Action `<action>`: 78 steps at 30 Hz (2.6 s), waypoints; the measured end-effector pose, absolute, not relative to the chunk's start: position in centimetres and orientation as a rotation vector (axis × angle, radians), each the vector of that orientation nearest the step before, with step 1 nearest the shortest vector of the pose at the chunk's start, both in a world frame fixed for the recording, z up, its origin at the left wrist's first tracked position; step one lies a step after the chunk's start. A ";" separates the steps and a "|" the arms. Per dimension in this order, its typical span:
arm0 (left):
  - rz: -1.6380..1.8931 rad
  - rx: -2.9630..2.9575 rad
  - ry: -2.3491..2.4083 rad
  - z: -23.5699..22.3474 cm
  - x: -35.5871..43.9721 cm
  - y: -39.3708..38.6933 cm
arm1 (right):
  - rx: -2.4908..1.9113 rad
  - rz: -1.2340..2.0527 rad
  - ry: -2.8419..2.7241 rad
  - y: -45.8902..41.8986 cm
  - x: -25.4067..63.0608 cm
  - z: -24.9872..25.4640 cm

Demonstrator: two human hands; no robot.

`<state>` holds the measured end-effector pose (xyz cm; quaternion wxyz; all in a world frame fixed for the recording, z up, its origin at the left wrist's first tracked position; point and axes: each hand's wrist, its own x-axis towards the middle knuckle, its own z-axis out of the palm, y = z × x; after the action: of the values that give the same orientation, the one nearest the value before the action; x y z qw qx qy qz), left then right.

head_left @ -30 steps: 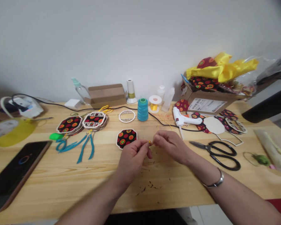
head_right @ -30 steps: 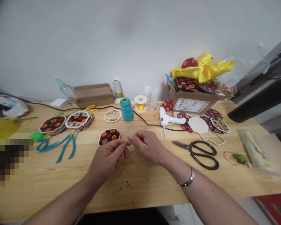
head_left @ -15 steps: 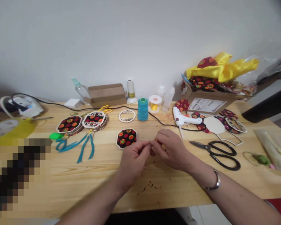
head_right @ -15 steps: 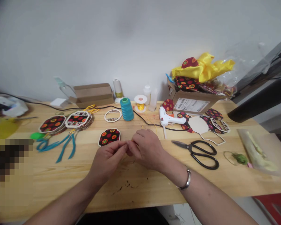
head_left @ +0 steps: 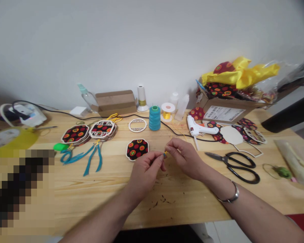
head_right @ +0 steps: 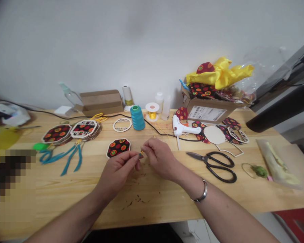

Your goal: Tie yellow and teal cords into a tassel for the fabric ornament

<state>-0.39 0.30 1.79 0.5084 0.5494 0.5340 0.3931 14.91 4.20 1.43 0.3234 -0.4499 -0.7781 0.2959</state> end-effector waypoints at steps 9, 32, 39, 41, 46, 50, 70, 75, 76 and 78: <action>0.915 1.238 1.148 2.0 -0.5 0.2 | -1.228 0.754 -2.021 4.0 14.7 1.8; 0.961 0.887 1.116 1.5 -0.1 0.4 | -1.135 0.751 -2.046 4.1 14.8 1.5; 0.956 0.906 1.125 1.5 -0.1 0.4 | -1.176 0.798 -2.012 4.2 14.8 1.4; 0.958 0.899 1.124 1.5 -0.1 0.3 | -1.182 0.805 -2.008 4.3 14.8 1.4; 0.979 0.874 1.127 1.5 -0.2 0.2 | -1.178 0.843 -2.000 4.2 14.8 1.5; 0.947 0.901 1.122 1.5 -0.2 0.3 | -1.167 0.852 -1.992 4.1 14.7 1.6; 0.957 0.855 1.091 1.3 -0.4 0.4 | -1.155 1.245 -1.663 4.5 14.5 1.6; 0.931 0.847 1.070 1.2 -0.3 0.5 | -1.205 1.119 -1.667 5.0 15.0 1.5; 0.927 0.839 1.066 1.3 -0.3 0.5 | -1.216 1.104 -1.652 5.1 15.2 1.5; 0.925 0.830 1.054 1.3 -0.3 0.5 | -1.248 1.091 -1.610 5.4 15.4 1.6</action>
<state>-0.29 0.49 1.31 0.6860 0.3707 0.4707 0.4129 15.44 5.45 1.60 0.4035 -0.4940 -0.6376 0.4319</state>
